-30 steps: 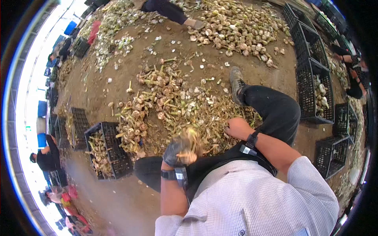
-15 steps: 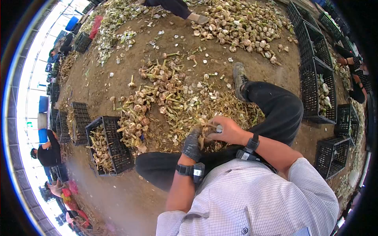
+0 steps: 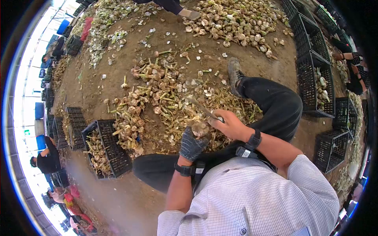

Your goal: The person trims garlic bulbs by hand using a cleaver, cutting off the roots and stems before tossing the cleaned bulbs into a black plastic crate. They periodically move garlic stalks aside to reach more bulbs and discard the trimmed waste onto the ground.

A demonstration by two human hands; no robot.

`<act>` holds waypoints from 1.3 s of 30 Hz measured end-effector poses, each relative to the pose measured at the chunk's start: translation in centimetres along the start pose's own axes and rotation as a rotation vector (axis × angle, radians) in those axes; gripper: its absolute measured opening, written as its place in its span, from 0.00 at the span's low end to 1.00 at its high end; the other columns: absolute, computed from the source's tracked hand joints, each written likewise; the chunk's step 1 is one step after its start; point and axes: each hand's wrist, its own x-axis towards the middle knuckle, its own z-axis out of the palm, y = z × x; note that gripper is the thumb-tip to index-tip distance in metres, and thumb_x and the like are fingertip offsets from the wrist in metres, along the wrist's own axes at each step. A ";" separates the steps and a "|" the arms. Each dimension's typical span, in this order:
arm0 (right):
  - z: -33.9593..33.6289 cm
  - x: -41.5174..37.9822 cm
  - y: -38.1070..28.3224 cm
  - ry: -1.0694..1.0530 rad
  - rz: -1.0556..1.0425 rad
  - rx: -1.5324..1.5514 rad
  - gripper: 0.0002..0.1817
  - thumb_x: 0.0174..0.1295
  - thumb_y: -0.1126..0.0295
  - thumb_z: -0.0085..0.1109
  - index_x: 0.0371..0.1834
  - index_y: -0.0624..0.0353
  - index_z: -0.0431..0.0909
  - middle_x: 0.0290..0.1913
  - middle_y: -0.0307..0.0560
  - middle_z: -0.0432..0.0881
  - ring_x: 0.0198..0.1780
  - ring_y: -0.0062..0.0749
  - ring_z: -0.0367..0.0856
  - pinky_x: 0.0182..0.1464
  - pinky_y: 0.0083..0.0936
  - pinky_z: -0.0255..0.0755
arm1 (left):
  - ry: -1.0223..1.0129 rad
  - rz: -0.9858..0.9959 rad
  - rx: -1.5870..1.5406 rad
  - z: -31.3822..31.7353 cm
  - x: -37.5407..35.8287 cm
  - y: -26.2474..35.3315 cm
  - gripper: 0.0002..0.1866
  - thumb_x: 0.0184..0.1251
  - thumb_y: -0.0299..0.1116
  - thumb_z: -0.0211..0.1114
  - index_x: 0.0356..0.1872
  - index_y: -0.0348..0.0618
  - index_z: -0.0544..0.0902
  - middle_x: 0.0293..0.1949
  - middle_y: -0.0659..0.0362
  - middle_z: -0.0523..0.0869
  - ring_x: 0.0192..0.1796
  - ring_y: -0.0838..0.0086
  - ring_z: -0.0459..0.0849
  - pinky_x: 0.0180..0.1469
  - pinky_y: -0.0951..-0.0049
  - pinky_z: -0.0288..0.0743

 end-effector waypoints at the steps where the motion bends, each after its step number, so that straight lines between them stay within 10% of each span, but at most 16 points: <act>1: -0.3 -0.4 -0.2 0.009 -0.047 -0.084 0.13 0.60 0.65 0.62 0.38 0.65 0.76 0.31 0.51 0.76 0.34 0.42 0.76 0.39 0.37 0.70 | 0.000 0.038 0.061 -0.1 0.1 -0.6 0.26 0.57 0.31 0.74 0.57 0.39 0.76 0.49 0.56 0.86 0.49 0.69 0.84 0.54 0.66 0.77; 5: -0.2 -1.9 0.0 0.005 -0.221 -0.327 0.15 0.47 0.69 0.68 0.32 0.63 0.72 0.33 0.55 0.74 0.37 0.56 0.76 0.37 0.42 0.70 | -0.059 -0.001 0.001 -0.4 0.1 -4.0 0.24 0.60 0.36 0.72 0.57 0.45 0.78 0.49 0.55 0.86 0.50 0.64 0.84 0.56 0.64 0.76; 8: 0.1 -2.1 -0.3 -0.028 -0.237 -0.440 0.18 0.44 0.68 0.70 0.32 0.62 0.71 0.34 0.54 0.73 0.38 0.55 0.77 0.38 0.43 0.72 | 0.001 0.596 0.924 -0.8 0.4 -6.8 0.24 0.60 0.39 0.71 0.57 0.48 0.79 0.49 0.55 0.86 0.52 0.63 0.84 0.56 0.63 0.75; 14: 0.5 -1.7 0.1 -0.033 -0.273 -0.521 0.20 0.41 0.68 0.72 0.34 0.62 0.71 0.35 0.52 0.74 0.39 0.53 0.78 0.38 0.43 0.74 | -0.007 0.150 0.344 -1.1 -0.2 -6.8 0.26 0.53 0.41 0.76 0.53 0.46 0.81 0.49 0.56 0.86 0.51 0.62 0.83 0.56 0.63 0.75; 23: 1.2 -0.9 1.1 0.014 -0.327 -0.510 0.18 0.42 0.69 0.71 0.33 0.63 0.73 0.34 0.54 0.77 0.37 0.54 0.79 0.39 0.44 0.74 | 0.013 0.157 0.228 -1.9 -0.5 -3.6 0.20 0.55 0.40 0.74 0.47 0.44 0.83 0.44 0.56 0.87 0.47 0.63 0.85 0.50 0.64 0.78; 26: 0.8 0.1 2.9 -0.019 -0.222 -0.570 0.14 0.47 0.67 0.67 0.28 0.65 0.76 0.30 0.59 0.79 0.34 0.57 0.80 0.39 0.47 0.74 | -0.058 -0.119 0.045 -2.6 -0.7 -0.8 0.21 0.56 0.41 0.71 0.49 0.43 0.81 0.42 0.57 0.87 0.46 0.63 0.85 0.50 0.64 0.78; 29: -1.6 1.3 9.7 -0.007 0.261 -0.730 0.13 0.54 0.64 0.62 0.34 0.65 0.80 0.33 0.60 0.82 0.37 0.56 0.82 0.41 0.47 0.75 | -0.211 0.310 0.253 -1.3 -1.0 1.3 0.28 0.53 0.41 0.71 0.55 0.41 0.76 0.47 0.54 0.84 0.49 0.61 0.84 0.51 0.62 0.78; 33: -2.1 1.9 7.8 0.168 0.183 -0.547 0.20 0.56 0.57 0.61 0.33 0.68 0.81 0.29 0.63 0.82 0.34 0.58 0.82 0.40 0.48 0.75 | -0.051 0.334 0.479 -2.6 1.8 -2.3 0.28 0.54 0.48 0.75 0.50 0.39 0.80 0.49 0.53 0.84 0.50 0.59 0.83 0.53 0.61 0.76; 36: -1.3 1.1 10.6 0.198 0.253 -0.418 0.20 0.57 0.58 0.61 0.31 0.71 0.80 0.27 0.62 0.81 0.31 0.56 0.81 0.38 0.46 0.74 | 0.072 0.069 -0.003 -2.7 1.6 -5.8 0.22 0.61 0.47 0.70 0.48 0.42 0.82 0.47 0.56 0.85 0.46 0.62 0.84 0.49 0.63 0.78; 39: -1.6 0.9 11.5 0.112 0.451 -0.343 0.22 0.58 0.58 0.61 0.26 0.74 0.78 0.21 0.58 0.80 0.24 0.50 0.80 0.33 0.44 0.74 | 0.415 -0.681 -0.773 -1.8 2.6 -4.1 0.20 0.66 0.48 0.66 0.49 0.46 0.81 0.41 0.58 0.85 0.40 0.66 0.85 0.43 0.65 0.79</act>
